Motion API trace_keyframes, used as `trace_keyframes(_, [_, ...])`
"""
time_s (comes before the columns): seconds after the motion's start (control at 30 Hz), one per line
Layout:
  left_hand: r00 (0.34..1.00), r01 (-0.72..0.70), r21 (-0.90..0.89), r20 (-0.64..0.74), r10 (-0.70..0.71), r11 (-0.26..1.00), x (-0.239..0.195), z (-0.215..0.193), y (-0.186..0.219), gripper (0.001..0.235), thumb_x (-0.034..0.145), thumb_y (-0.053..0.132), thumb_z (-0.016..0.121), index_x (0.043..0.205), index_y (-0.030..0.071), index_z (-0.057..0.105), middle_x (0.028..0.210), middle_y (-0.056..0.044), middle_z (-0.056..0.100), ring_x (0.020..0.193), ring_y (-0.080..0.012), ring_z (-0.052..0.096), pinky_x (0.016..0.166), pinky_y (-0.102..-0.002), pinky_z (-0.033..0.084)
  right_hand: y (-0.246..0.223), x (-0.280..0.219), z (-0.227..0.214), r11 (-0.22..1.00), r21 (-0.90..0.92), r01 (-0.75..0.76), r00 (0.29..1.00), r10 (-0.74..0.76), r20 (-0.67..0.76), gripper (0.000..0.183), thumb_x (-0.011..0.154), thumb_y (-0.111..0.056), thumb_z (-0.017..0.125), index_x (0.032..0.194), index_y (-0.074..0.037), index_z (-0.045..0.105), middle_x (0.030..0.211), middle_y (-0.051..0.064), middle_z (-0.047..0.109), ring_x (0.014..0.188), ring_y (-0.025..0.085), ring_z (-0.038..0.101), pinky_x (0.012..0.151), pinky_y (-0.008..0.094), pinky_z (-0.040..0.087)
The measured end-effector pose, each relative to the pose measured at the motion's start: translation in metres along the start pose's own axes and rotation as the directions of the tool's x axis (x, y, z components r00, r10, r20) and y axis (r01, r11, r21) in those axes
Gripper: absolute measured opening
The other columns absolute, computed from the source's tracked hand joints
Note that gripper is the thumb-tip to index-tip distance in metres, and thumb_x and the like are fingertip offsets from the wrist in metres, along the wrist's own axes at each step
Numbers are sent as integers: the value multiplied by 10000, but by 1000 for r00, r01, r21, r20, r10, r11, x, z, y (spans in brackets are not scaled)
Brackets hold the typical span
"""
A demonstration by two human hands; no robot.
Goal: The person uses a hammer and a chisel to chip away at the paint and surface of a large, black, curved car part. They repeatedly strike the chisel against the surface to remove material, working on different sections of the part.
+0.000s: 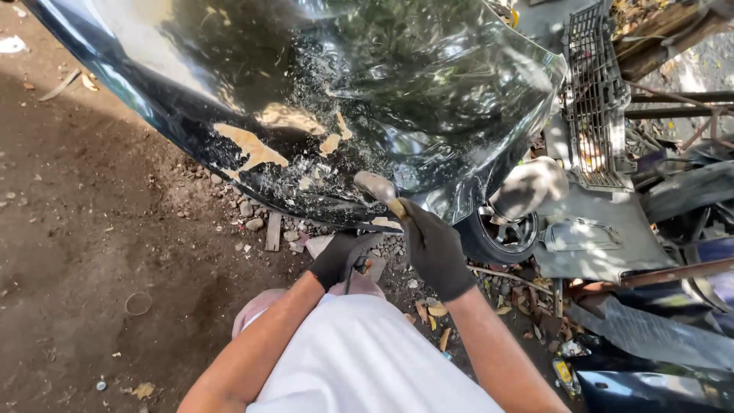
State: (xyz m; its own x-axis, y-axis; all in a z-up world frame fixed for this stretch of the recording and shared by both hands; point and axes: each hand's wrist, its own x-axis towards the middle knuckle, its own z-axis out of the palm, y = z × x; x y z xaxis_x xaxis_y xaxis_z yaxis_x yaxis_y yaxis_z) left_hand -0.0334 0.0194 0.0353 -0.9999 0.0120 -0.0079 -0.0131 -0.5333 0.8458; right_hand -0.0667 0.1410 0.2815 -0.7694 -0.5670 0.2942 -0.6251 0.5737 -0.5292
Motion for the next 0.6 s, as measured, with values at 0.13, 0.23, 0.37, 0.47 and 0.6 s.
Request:
trace_keyframes(0.13, [915,379,-143,-87,-394,914,-11,-22,15,396,960,294,752,1258,40,694,712,39,512,554,-73,463,523,-259,441,15,9,7,820,-288,-495,765,568,303,324,1060,-223,554,1341,-118,678,915,211,785,751,329,779,682,424,584])
trace_keyframes(0.23, [957,-259,611,265,115,748,-33,-41,-3,321,1070,213,538,1333,136,707,781,80,587,632,-42,564,585,-226,480,9,-14,5,997,-21,-78,997,78,-8,318,1019,-162,607,1286,-6,681,1054,230,751,923,318,780,743,382,605])
trace_keyframes(0.37, [971,227,254,19,-240,940,-40,-49,31,217,1085,171,579,1232,53,687,629,17,476,541,-98,451,500,-289,399,-10,-1,11,991,34,-128,988,131,-85,299,1044,-179,586,1262,4,678,1003,228,749,882,313,776,714,398,590])
trace_keyframes(0.47, [974,56,431,176,-145,900,-42,-50,36,342,1011,164,547,1307,175,720,595,34,472,503,-87,446,478,-276,413,-5,-2,21,941,-63,-332,943,333,12,268,1048,-194,585,1214,-26,713,942,219,759,808,320,768,687,410,580])
trace_keyframes(0.6, [846,533,172,-87,-526,828,-33,-43,46,293,1049,245,672,1233,33,754,620,0,514,511,-115,465,474,-301,381,-15,-14,16,948,15,-317,948,317,-6,274,1038,-163,573,1235,-7,680,948,208,759,775,282,786,670,379,614])
